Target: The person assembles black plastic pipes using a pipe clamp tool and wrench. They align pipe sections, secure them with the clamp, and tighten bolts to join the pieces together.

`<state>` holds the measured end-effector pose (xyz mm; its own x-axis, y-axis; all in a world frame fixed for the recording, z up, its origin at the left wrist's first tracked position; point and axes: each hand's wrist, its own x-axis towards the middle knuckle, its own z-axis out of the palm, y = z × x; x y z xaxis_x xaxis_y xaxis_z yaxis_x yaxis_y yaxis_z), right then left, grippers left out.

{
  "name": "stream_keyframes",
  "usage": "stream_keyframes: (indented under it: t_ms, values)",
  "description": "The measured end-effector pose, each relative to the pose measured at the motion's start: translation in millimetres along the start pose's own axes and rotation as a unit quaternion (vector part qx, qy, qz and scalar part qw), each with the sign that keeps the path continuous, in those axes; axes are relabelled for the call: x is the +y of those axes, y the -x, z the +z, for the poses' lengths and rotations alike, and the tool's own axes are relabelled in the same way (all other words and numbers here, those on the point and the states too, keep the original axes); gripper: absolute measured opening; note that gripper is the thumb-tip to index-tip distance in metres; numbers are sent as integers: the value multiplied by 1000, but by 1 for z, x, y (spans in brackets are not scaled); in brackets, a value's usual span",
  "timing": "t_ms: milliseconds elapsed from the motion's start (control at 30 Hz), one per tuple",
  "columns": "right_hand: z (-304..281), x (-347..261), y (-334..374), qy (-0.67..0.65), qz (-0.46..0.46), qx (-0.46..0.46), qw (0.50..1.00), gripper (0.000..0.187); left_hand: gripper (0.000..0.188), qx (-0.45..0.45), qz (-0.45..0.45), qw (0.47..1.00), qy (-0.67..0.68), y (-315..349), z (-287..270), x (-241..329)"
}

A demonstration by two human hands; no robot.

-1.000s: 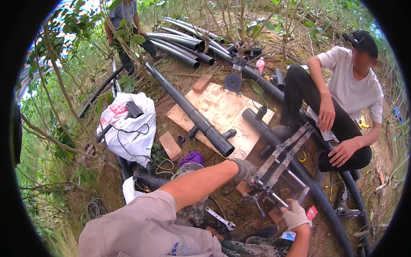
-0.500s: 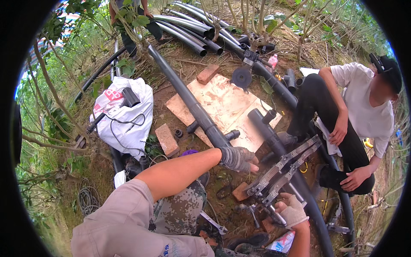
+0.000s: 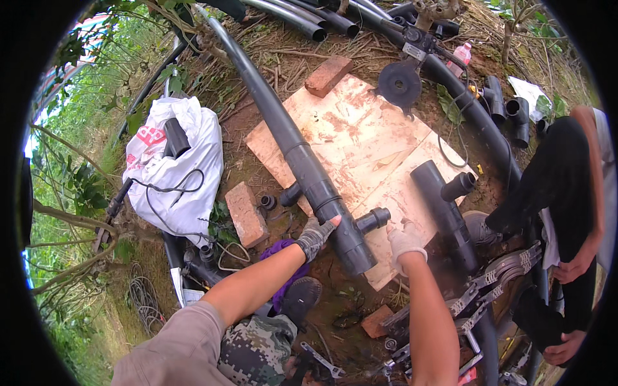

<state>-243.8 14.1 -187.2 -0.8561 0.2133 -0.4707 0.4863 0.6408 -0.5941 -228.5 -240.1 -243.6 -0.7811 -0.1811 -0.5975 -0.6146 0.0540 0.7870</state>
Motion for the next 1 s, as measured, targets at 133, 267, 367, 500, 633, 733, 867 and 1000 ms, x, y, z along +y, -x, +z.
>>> stream_keyframes:
  t_ms: [133,267,367,500,633,733,867,1000]
  values:
    - [51,2,-44,-314,151,-49,936,59,90,8,14,989,145,-19,8,-11]
    - [78,-13,-55,-574,204,-60,791,40,91,60,19,985,160,-13,16,3]
    - [58,-59,-35,-610,205,10,765,30,92,55,22,983,172,-6,19,15]
    - [33,-90,-7,-571,58,120,810,29,93,52,-10,966,251,9,30,49]
    - [23,-123,49,-369,-165,196,893,27,93,-27,-77,951,299,19,25,71]
    - [57,-96,60,-266,-336,206,880,21,91,-100,-36,952,287,-21,58,32]
    - [80,-77,60,-139,-399,176,889,23,86,-385,-106,809,433,-59,70,-3]
    - [90,-65,49,-145,-354,181,906,27,81,-313,-121,864,375,-47,70,-2]
